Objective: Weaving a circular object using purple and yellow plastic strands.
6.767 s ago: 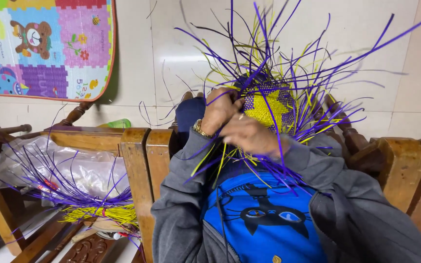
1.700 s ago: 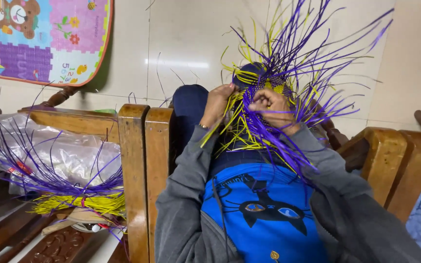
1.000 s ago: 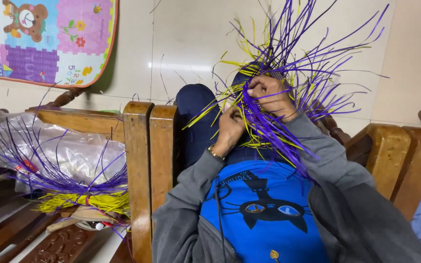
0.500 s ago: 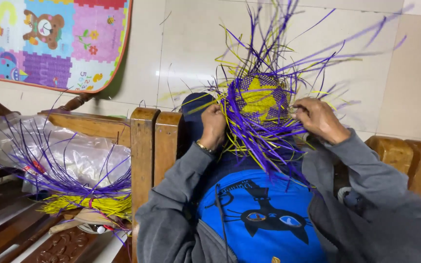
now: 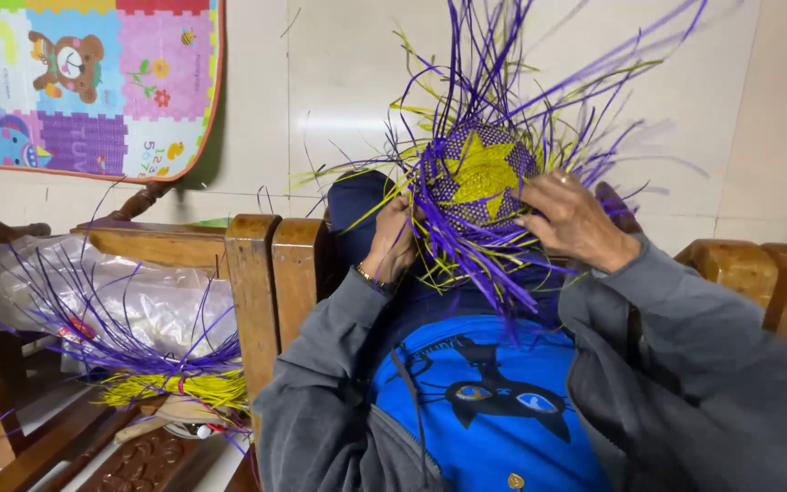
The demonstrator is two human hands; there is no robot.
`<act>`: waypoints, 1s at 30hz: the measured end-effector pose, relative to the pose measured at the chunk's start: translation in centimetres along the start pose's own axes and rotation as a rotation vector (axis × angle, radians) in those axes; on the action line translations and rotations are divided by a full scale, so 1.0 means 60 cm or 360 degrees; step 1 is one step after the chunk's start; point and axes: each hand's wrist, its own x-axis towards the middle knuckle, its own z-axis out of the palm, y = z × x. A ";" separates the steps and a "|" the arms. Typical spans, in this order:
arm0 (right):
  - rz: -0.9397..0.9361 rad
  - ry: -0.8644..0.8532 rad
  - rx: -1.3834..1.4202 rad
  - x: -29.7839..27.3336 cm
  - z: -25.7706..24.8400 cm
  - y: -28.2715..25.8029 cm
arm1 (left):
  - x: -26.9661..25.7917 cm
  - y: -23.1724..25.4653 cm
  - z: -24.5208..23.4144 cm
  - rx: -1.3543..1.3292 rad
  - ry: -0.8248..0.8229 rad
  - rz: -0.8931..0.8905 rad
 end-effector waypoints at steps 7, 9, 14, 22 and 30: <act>-0.0135 -0.0203 0.0016 0.049 0.027 -0.008 | 0.006 -0.026 -0.014 -0.0034 -0.0017 -0.0123; -0.0336 -0.0209 -0.0266 0.036 0.074 0.015 | 0.002 -0.015 -0.007 -0.0047 0.0018 -0.0114; -0.0218 -0.0405 -0.0485 0.048 0.075 -0.022 | -0.020 0.001 0.000 -0.0189 0.0059 -0.0181; -0.0054 -0.0581 -0.0579 0.051 0.030 -0.036 | -0.057 0.034 0.022 -0.0234 0.0045 -0.0231; 0.0023 -0.0515 -0.0513 0.055 0.021 -0.049 | -0.056 0.043 0.030 -0.0268 -0.0037 -0.0211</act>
